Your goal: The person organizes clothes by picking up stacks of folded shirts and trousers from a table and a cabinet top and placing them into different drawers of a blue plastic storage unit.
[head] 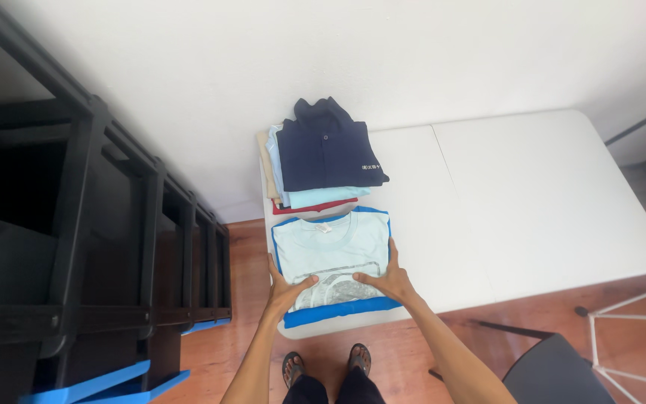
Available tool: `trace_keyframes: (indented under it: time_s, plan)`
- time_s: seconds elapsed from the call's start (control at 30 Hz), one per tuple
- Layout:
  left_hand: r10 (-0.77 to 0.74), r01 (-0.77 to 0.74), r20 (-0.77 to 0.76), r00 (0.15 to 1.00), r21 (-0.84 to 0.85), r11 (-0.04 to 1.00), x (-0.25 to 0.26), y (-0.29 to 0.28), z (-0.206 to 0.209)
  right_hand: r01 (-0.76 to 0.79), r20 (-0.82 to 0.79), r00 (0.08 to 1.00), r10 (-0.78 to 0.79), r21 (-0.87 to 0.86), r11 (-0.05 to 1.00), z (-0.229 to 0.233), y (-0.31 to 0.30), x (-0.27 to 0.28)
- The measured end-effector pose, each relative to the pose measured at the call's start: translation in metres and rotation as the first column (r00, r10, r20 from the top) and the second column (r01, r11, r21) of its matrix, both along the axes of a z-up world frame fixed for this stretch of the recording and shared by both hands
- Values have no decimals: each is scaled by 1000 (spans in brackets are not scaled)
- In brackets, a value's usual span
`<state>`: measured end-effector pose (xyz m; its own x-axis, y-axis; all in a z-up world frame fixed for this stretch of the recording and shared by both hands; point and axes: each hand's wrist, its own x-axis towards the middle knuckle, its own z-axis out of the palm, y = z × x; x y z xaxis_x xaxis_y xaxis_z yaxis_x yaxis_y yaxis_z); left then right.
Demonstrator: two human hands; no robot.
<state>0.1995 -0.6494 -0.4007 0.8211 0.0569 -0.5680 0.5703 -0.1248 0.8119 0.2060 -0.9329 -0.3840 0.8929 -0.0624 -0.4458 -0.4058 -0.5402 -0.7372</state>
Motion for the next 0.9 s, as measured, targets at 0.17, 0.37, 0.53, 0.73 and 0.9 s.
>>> trace_keyframes:
  time_s: [0.17, 0.37, 0.53, 0.73, 0.9]
  plan:
    - [-157, 154, 88, 984, 35, 987, 2, -12, 12, -76, 111, 991, 70, 54, 996, 9, -1, 0]
    - [-108, 64, 355, 928, 131, 989, -24, -19, 26, -101, 180, 982, 54, 260, 960, 18, -15, 8]
    - [-118, 103, 286, 951, 68, 992, -38, -13, 34, -190, 67, 982, 179, 259, 947, 18, -28, 2]
    - [-213, 198, 171, 962, 102, 975, -29, -18, 79, -187, 47, 982, 183, 350, 918, 32, -29, 2]
    - [-237, 219, 183, 954, 115, 969, -10, -22, 148, -94, -88, 986, 139, 394, 914, 103, -33, 13]
